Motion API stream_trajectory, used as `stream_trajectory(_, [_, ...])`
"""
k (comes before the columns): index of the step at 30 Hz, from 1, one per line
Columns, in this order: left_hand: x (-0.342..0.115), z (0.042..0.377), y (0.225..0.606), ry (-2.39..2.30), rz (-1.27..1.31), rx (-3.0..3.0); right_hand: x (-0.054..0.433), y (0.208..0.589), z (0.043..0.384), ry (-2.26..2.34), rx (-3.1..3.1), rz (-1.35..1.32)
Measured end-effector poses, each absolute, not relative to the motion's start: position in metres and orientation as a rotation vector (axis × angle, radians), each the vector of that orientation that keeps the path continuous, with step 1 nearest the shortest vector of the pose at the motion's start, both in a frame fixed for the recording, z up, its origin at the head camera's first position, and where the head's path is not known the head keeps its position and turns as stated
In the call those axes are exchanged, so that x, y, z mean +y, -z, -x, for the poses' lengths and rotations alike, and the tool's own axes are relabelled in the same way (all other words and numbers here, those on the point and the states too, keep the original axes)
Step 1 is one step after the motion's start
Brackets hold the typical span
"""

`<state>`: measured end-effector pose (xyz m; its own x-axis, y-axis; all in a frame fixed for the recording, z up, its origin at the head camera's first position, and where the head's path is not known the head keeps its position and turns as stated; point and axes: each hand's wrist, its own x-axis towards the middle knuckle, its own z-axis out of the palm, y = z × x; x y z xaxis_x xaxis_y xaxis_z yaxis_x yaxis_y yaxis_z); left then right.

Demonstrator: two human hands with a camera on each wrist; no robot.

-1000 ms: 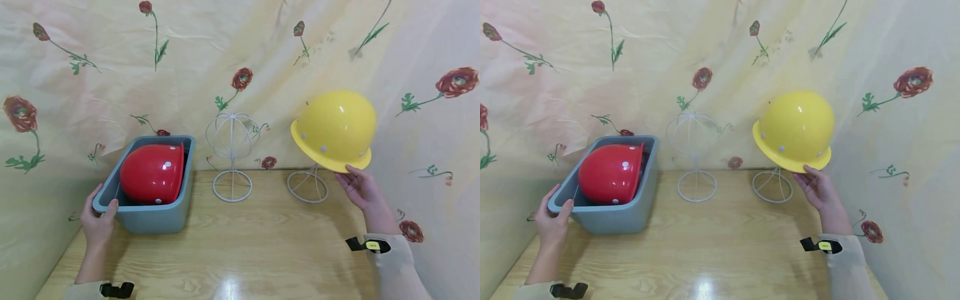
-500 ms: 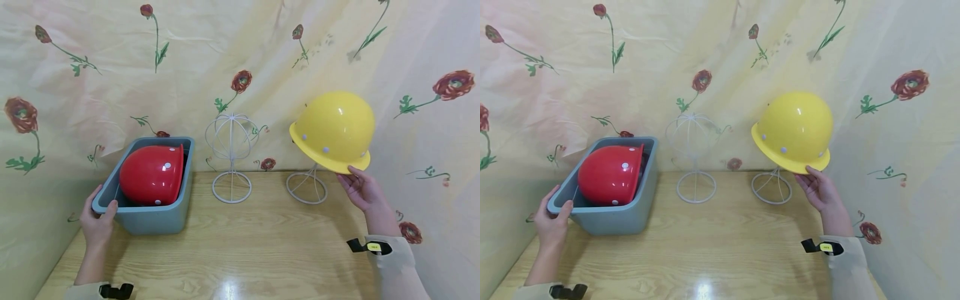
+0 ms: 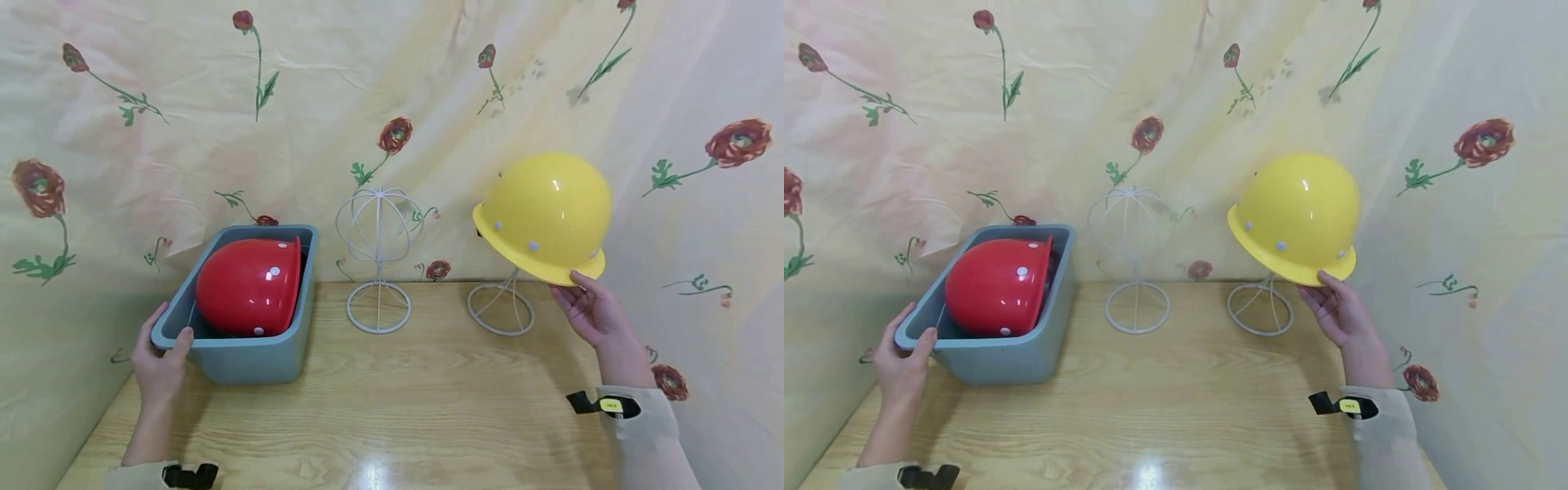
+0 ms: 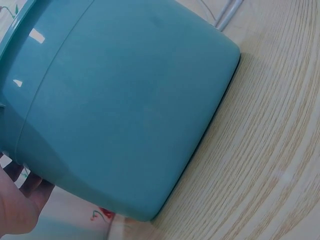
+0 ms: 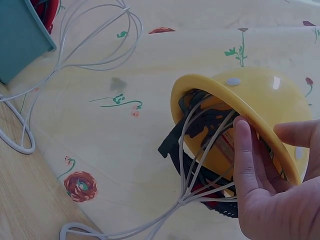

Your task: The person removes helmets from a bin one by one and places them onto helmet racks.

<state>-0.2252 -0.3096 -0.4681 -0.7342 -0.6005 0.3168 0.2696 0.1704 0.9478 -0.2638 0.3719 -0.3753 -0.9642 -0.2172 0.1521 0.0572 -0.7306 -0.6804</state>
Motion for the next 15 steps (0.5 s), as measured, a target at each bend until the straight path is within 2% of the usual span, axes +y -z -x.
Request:
stream_trajectory(7, [-0.308, 0.224, 0.468, 1.62, -0.32, -1.792, 0.374, 0.378, 0.264, 2.701, 1.107, 0.432])
stream_trajectory(15, [-0.308, 0.225, 0.467, 1.651, -0.332, -1.788, 0.376, 0.389, 0.272, 2.437, 1.145, 0.802])
